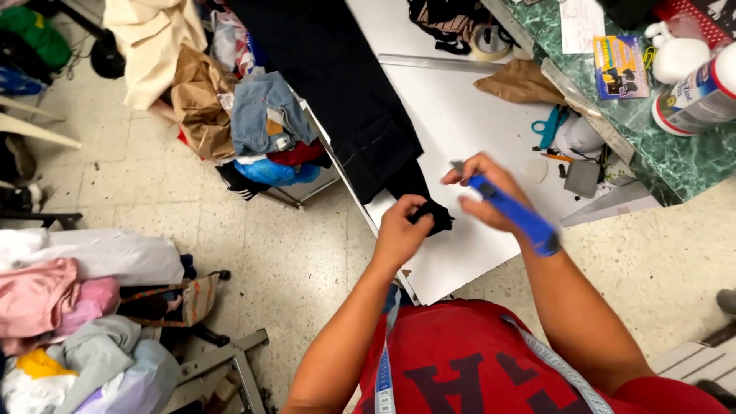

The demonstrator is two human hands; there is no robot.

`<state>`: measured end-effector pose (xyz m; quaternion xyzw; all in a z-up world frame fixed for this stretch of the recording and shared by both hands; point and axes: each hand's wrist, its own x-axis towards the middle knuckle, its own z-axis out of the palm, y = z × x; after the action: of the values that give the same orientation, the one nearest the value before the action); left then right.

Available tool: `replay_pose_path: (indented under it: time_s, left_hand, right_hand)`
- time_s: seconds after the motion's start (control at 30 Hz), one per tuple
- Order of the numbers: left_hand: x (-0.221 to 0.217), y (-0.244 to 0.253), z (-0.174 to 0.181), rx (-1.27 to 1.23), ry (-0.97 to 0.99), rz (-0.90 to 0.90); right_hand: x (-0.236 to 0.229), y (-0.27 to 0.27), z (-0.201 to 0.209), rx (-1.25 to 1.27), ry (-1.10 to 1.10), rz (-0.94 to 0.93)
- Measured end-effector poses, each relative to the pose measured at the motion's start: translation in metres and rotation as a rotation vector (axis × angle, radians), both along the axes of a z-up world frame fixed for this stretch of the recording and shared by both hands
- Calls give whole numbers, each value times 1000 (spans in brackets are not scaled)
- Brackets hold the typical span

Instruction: Trimming the edges of a black fabric garment using a utility knife on a workbench.

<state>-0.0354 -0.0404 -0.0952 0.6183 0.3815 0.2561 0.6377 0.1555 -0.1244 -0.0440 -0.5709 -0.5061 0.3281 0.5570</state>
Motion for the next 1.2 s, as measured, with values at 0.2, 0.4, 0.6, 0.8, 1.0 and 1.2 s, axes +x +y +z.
replay_pose_path:
  time_s: [0.2, 0.4, 0.6, 0.8, 1.0, 1.2]
  left_hand:
    - [-23, 41, -3, -398, -567, 1]
    - [-39, 81, 15, -194, -165, -627]
    - [-27, 80, 82, 145, -30, -375]
    - [10, 83, 4, -508, -313, -303]
    - [19, 79, -52, -614, -355, -254]
    - [15, 64, 12, -474, -357, -128]
  right_hand:
    - [-27, 25, -71, -67, -25, -60]
    - [-62, 64, -8, 207, 658, -126]
    - [-49, 69, 28, 62, 138, 32]
    - [-43, 64, 43, 153, -184, -196]
    - [-89, 21, 36, 285, -31, -272]
    - [-101, 29, 30, 254, -192, -601]
